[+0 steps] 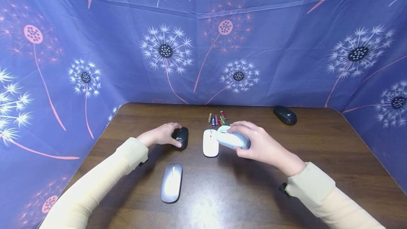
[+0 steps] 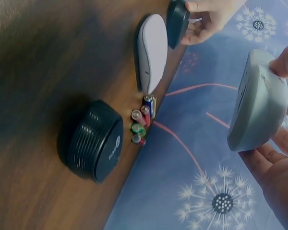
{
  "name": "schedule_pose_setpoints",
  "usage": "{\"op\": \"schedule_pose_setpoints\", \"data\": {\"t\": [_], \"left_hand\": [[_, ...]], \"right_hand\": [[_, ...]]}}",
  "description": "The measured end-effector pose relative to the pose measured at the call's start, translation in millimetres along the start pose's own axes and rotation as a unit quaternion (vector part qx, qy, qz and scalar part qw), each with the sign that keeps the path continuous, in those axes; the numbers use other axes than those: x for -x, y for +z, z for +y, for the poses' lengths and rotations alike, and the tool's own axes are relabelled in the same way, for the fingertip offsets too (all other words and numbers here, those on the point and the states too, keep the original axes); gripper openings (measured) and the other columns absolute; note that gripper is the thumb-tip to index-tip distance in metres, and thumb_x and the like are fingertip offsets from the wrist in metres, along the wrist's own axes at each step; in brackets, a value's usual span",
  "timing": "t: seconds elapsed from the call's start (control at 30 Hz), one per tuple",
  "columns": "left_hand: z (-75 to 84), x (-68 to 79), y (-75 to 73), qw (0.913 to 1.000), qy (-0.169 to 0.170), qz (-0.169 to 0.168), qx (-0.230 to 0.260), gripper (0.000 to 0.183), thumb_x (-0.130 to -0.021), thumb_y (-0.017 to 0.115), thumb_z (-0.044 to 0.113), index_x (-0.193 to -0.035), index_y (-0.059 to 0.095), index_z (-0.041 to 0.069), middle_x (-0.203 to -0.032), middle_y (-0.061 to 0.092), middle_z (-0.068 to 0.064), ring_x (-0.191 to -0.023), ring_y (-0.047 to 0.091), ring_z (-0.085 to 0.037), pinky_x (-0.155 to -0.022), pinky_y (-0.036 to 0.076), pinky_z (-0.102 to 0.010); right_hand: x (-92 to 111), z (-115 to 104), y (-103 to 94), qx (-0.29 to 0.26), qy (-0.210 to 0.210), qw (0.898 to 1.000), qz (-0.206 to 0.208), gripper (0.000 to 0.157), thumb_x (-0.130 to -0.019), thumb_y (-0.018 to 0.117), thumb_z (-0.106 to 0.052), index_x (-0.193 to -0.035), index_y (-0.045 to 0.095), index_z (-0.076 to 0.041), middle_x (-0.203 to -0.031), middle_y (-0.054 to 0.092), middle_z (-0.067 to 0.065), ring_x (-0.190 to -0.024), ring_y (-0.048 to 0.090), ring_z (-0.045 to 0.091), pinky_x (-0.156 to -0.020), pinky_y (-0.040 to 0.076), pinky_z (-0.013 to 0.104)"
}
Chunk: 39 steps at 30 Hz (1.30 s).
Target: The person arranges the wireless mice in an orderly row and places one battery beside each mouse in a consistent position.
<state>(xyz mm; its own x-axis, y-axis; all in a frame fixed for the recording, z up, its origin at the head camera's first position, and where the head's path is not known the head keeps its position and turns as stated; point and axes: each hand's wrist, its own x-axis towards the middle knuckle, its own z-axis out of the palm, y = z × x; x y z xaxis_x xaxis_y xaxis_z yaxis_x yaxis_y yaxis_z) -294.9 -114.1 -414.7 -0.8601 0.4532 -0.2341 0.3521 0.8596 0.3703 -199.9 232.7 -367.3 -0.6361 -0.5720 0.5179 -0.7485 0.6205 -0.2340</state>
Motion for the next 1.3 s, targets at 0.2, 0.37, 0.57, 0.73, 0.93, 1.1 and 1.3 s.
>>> {"op": "schedule_pose_setpoints", "data": {"t": [0.2,0.37,0.57,0.73,0.93,1.1,1.3], "left_hand": [[-0.3,-0.7,-0.2,1.0000,0.001,-0.001,0.001,0.079,-0.075,0.080,0.036,-0.136,0.044,0.002,-0.134,0.050,-0.016,-0.119,0.050,-0.026,-0.100,0.040,-0.039],[-0.2,-0.6,-0.3,1.0000,0.001,-0.002,0.002,0.079,-0.074,0.080,0.037,-0.135,0.044,0.002,-0.133,0.051,-0.016,-0.118,0.050,-0.025,-0.099,0.040,-0.039],[0.3,0.2,-1.2,1.0000,0.002,-0.007,0.007,0.079,-0.076,0.079,0.037,-0.137,0.043,0.002,-0.135,0.049,-0.016,-0.119,0.049,-0.026,-0.100,0.039,-0.039],[1.2,2.8,-2.3,0.9999,0.009,-0.006,0.001,0.079,-0.076,0.078,0.037,-0.136,0.043,0.000,-0.135,0.049,-0.017,-0.119,0.049,-0.026,-0.099,0.040,-0.039],[0.3,1.5,-1.0,1.0000,0.002,-0.005,0.004,0.079,-0.076,0.079,0.037,-0.137,0.043,0.002,-0.137,0.048,-0.017,-0.123,0.047,-0.027,-0.102,0.038,-0.040],[-1.6,-1.5,0.3,1.0000,-0.002,-0.002,0.004,0.080,-0.074,0.079,0.039,-0.137,0.043,0.003,-0.137,0.049,-0.016,-0.121,0.048,-0.026,-0.101,0.039,-0.040],[-1.7,-1.8,0.0,1.0000,0.001,-0.004,0.002,0.080,-0.075,0.079,0.039,-0.137,0.043,0.003,-0.136,0.049,-0.016,-0.121,0.048,-0.026,-0.100,0.039,-0.040]], "right_hand": [[3.0,-6.1,5.6,-0.017,-0.014,1.000,-0.002,0.050,-0.065,0.076,-0.014,-0.113,0.063,-0.019,-0.119,0.060,0.001,-0.093,0.061,0.015,-0.067,0.050,0.028],[6.4,-11.5,11.3,-0.030,-0.009,0.999,-0.007,0.050,-0.066,0.076,-0.014,-0.113,0.063,-0.021,-0.120,0.059,0.000,-0.094,0.060,0.014,-0.068,0.050,0.027],[10.3,-17.2,18.0,-0.041,-0.017,0.999,-0.010,0.050,-0.065,0.076,-0.014,-0.113,0.063,-0.022,-0.120,0.059,-0.001,-0.094,0.060,0.014,-0.068,0.050,0.028],[13.6,-20.8,22.9,-0.052,-0.017,0.998,-0.014,0.049,-0.065,0.076,-0.013,-0.112,0.063,-0.022,-0.119,0.059,0.000,-0.096,0.058,0.013,-0.069,0.050,0.027],[16.9,-24.3,29.6,-0.052,-0.016,0.998,-0.025,0.049,-0.065,0.078,-0.016,-0.112,0.063,-0.022,-0.120,0.059,0.000,-0.098,0.058,0.014,-0.070,0.050,0.028],[19.1,-26.2,35.6,-0.057,-0.020,0.998,-0.031,0.049,-0.066,0.077,-0.016,-0.112,0.063,-0.022,-0.120,0.059,0.000,-0.100,0.058,0.014,-0.071,0.050,0.027],[20.0,-30.4,43.3,-0.056,-0.027,0.997,-0.037,0.048,-0.066,0.077,-0.018,-0.112,0.063,-0.022,-0.120,0.060,0.000,-0.100,0.058,0.013,-0.072,0.050,0.027]]}}
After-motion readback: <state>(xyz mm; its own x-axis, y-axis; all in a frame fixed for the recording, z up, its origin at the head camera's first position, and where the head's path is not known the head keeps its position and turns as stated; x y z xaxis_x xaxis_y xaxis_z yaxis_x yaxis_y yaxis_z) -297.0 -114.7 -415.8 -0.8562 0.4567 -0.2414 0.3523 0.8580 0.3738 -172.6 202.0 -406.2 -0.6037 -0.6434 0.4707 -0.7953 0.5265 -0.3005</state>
